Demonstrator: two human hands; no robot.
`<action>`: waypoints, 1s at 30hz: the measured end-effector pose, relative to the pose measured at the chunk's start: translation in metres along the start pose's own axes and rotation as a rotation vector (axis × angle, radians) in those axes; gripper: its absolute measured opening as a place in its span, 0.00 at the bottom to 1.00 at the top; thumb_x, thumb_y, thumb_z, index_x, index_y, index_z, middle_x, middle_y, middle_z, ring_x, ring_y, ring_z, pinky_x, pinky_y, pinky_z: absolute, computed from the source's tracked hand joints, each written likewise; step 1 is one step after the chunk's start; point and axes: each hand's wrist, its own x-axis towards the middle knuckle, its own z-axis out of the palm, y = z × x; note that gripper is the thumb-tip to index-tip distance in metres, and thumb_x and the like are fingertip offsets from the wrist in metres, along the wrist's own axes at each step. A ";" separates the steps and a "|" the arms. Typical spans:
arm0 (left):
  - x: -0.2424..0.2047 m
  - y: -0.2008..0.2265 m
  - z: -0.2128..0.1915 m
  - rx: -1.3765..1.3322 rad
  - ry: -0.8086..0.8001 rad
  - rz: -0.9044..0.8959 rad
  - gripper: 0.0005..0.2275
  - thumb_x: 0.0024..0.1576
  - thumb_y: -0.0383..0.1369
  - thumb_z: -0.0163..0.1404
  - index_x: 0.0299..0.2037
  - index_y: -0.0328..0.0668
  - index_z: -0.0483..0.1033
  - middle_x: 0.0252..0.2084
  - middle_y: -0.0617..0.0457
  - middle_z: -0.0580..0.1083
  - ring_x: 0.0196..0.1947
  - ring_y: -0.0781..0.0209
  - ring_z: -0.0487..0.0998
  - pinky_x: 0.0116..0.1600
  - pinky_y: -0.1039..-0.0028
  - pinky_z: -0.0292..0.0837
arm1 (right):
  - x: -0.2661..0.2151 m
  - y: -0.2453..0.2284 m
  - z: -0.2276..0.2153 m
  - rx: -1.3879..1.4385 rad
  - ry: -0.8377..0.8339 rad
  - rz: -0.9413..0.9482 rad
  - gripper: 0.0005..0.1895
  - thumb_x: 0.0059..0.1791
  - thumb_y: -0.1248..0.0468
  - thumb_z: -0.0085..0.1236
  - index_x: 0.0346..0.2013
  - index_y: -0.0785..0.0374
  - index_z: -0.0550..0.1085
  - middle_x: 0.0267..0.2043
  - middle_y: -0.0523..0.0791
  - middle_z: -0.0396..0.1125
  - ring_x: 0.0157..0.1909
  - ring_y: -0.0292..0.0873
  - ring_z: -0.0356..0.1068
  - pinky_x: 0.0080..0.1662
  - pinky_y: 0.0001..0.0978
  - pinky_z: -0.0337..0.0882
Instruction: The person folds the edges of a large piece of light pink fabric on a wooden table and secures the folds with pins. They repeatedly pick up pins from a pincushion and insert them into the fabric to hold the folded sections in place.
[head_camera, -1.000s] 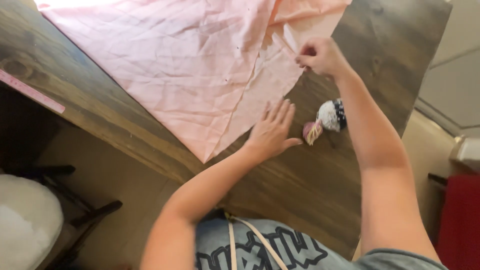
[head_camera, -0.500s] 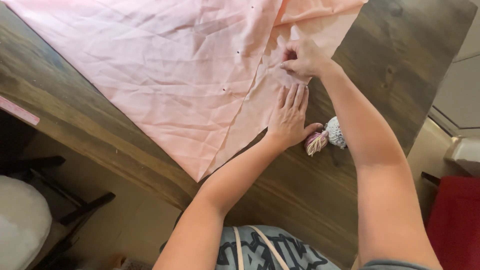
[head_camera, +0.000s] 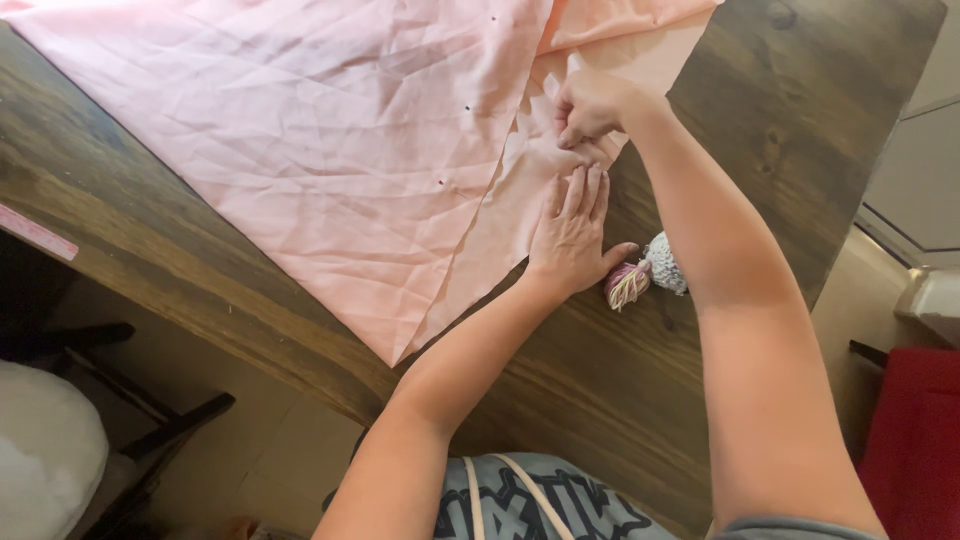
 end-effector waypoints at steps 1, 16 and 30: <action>0.001 -0.001 -0.002 0.006 -0.009 -0.002 0.47 0.56 0.70 0.34 0.74 0.36 0.53 0.76 0.44 0.54 0.77 0.47 0.48 0.78 0.49 0.42 | 0.002 -0.007 -0.003 -0.023 -0.076 0.066 0.04 0.43 0.66 0.69 0.30 0.58 0.81 0.28 0.45 0.71 0.32 0.42 0.67 0.34 0.38 0.65; -0.016 -0.006 -0.015 -0.194 0.124 0.121 0.38 0.56 0.61 0.50 0.70 0.42 0.65 0.74 0.47 0.59 0.76 0.44 0.54 0.77 0.38 0.41 | -0.033 0.011 -0.004 -0.009 -0.004 -0.081 0.06 0.40 0.64 0.72 0.30 0.58 0.83 0.27 0.43 0.73 0.30 0.40 0.68 0.34 0.34 0.64; -0.067 -0.051 -0.059 -0.136 -0.048 0.156 0.45 0.53 0.71 0.43 0.76 0.53 0.54 0.79 0.50 0.51 0.79 0.43 0.41 0.73 0.28 0.29 | -0.284 0.043 0.064 0.340 0.362 0.080 0.14 0.41 0.70 0.73 0.40 0.63 0.81 0.42 0.45 0.71 0.39 0.39 0.67 0.43 0.29 0.68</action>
